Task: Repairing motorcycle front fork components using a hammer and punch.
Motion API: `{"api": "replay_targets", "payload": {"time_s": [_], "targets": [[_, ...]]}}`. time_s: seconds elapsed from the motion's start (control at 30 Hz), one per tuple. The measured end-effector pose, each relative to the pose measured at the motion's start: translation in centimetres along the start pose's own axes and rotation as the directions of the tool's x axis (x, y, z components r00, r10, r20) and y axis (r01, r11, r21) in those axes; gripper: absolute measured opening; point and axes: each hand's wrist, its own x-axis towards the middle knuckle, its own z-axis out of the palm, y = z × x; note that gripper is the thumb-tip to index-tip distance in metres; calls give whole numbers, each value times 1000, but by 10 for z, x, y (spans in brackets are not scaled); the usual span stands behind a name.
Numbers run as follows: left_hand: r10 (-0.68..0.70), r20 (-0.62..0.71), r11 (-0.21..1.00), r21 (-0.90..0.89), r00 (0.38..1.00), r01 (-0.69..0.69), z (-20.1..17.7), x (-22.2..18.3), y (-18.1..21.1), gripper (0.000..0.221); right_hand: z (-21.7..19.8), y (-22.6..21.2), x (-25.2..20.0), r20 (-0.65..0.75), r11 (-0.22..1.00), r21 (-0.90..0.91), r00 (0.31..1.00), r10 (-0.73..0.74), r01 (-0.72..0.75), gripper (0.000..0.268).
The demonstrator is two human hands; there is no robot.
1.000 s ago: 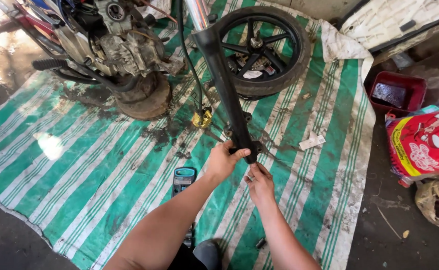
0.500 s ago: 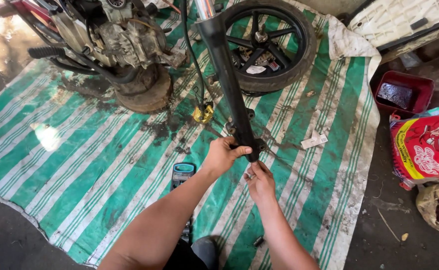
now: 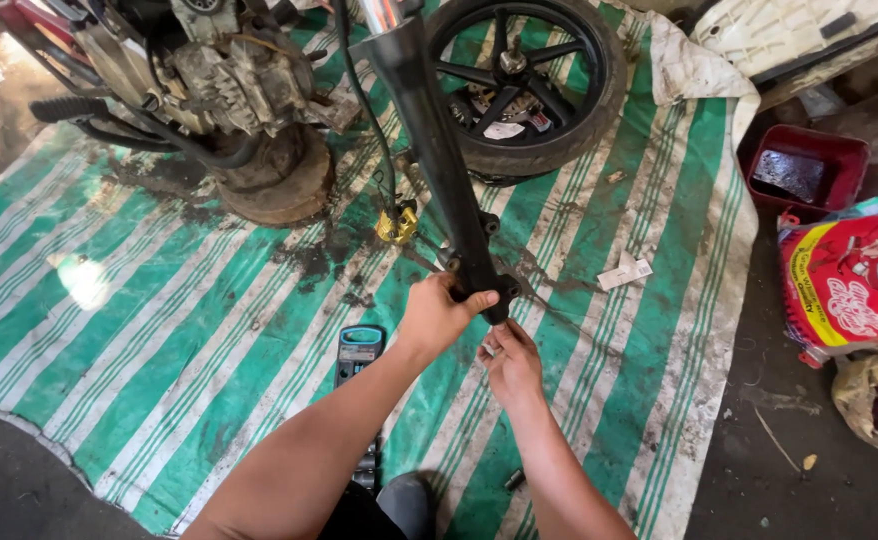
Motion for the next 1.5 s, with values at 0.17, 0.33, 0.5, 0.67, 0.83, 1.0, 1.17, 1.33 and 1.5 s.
{"api": "replay_targets", "payload": {"time_s": [0.17,0.33,0.5,0.67,0.83,1.0,1.17,1.33,1.5], "targets": [[-121,17,971,-207,993,122,3,7,9,54,-3,3,1,19,999,-44,1000,0,1,17],[-112,33,954,-276,993,117,7,4,0,52,3,-9,-8,-22,997,-76,1000,10,-11,7],[-19,21,981,-194,1000,23,7,4,-12,54,5,-8,-9,9,998,-54,1000,-14,14,11],[25,26,978,-208,999,-19,8,7,-13,52,3,-3,1,-2,995,-81,998,-57,56,9],[42,30,972,-230,999,-34,9,10,-14,49,10,-8,-9,-49,996,-79,998,-42,38,12],[48,28,963,-266,998,-39,5,7,-8,45,0,-1,3,-21,997,-59,999,-47,46,13],[37,43,975,-222,998,-27,1,5,-6,47,-12,1,12,29,998,-23,998,-53,54,9],[28,52,974,-225,998,-16,0,4,-3,46,-15,-1,8,33,998,-17,998,-52,52,11],[38,57,977,-211,998,-25,4,7,-9,48,-1,-11,-5,7,999,-26,1000,-25,26,10]]}}
